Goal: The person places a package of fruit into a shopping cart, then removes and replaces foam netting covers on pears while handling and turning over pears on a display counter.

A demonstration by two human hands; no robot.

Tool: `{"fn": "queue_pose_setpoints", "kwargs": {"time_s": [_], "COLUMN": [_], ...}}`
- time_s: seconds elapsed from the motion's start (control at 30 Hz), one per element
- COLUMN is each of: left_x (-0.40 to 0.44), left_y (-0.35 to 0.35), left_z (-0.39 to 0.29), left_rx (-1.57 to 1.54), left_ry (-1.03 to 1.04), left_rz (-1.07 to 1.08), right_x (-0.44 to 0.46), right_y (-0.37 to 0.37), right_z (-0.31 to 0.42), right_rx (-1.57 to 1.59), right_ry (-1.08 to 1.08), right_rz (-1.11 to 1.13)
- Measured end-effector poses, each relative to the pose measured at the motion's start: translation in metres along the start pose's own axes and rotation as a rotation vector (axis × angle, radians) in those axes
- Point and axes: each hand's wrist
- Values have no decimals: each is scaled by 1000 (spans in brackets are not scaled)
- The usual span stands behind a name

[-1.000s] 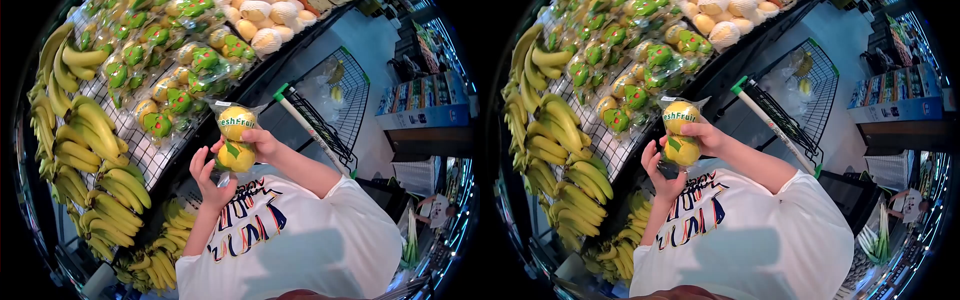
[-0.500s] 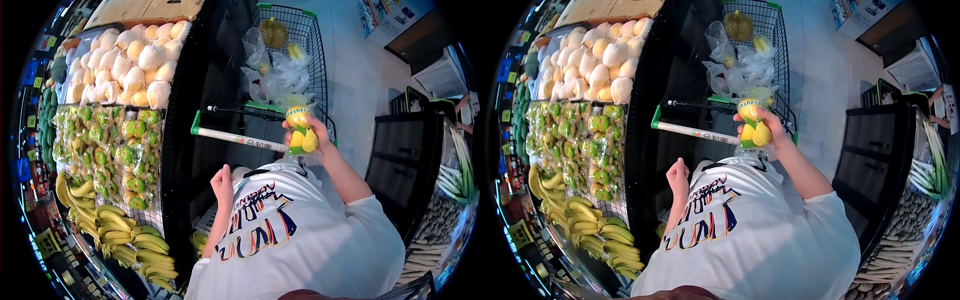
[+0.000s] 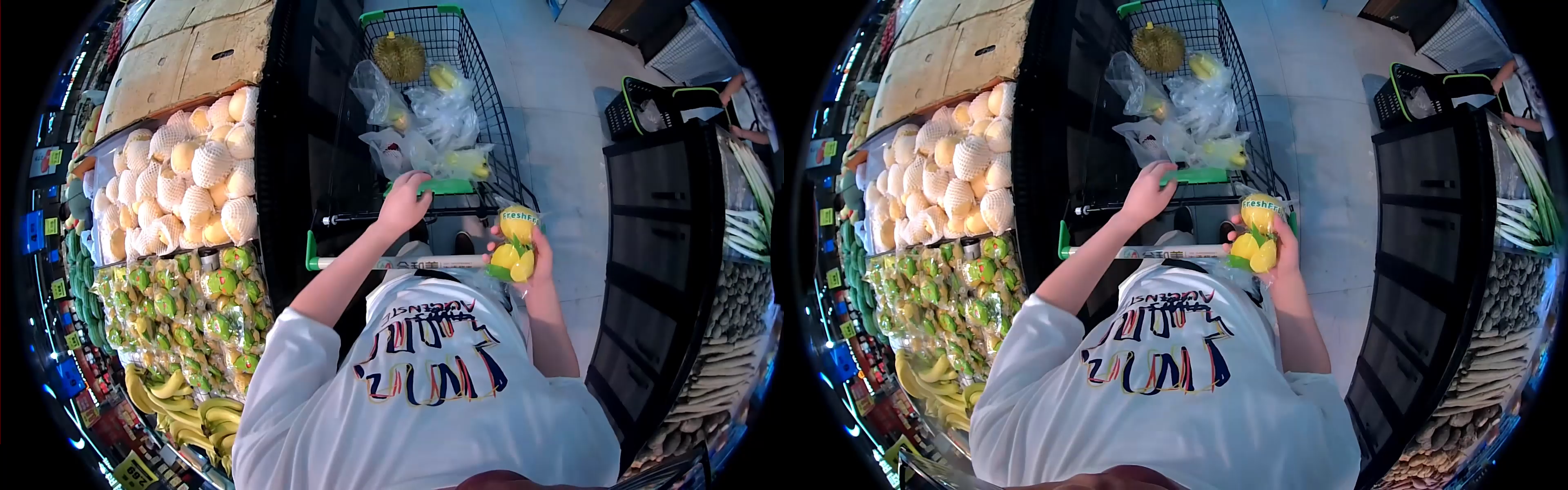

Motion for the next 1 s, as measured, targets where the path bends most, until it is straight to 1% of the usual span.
{"fn": "queue_pose_setpoints", "kwargs": {"time_s": [0.03,0.1,0.17,0.2,0.23,0.3,0.4,0.5,0.53,0.63,0.77,0.8,0.87,0.9,0.93,0.97,1.0], "left_x": [16,49,78,89,98,115,142,175,183,206,242,256,268,273,276,277,281], "left_y": [17,36,21,18,16,8,-23,-46,-59,-63,-67,-71,-61,-55,-47,-41,-31], "left_z": [36,83,99,114,132,161,158,170,160,175,205,211,223,229,236,241,250], "left_rx": [167,401,551,612,611,525,373,366,352,355,407,368,267,235,194,149,173], "left_ry": [41,-62,-131,-148,-159,-250,-493,-543,-599,-598,-571,-600,-664,-665,-671,-679,-667], "left_rz": [67,198,308,309,253,227,114,181,185,283,310,286,268,249,233,211,209], "right_x": [-2,-7,-9,-8,-8,-11,-17,-23,-23,-17,12,21,33,35,36,35,36], "right_y": [11,30,45,50,59,65,56,53,55,56,63,61,63,69,77,76,74], "right_z": [-5,-16,-28,-33,-40,-55,-71,-74,-73,-67,-54,-54,-50,-48,-49,-49,-48], "right_rx": [2,5,0,-20,-9,-10,31,10,34,80,47,7,33,42,64,54,40], "right_ry": [-21,-66,-106,-125,-142,-169,-163,-152,-147,-139,-105,-116,-91,-77,-108,-93,-79], "right_rz": [-22,-66,-107,-113,-120,-220,-194,-152,-132,-94,-135,-117,-68,-57,-134,-135,-127]}}
Point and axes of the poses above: each hand's wrist, its own x-axis towards the middle knuckle, its own y-axis out of the palm, z = x × y, and after that the axes turned 1 degree about y, right-handed
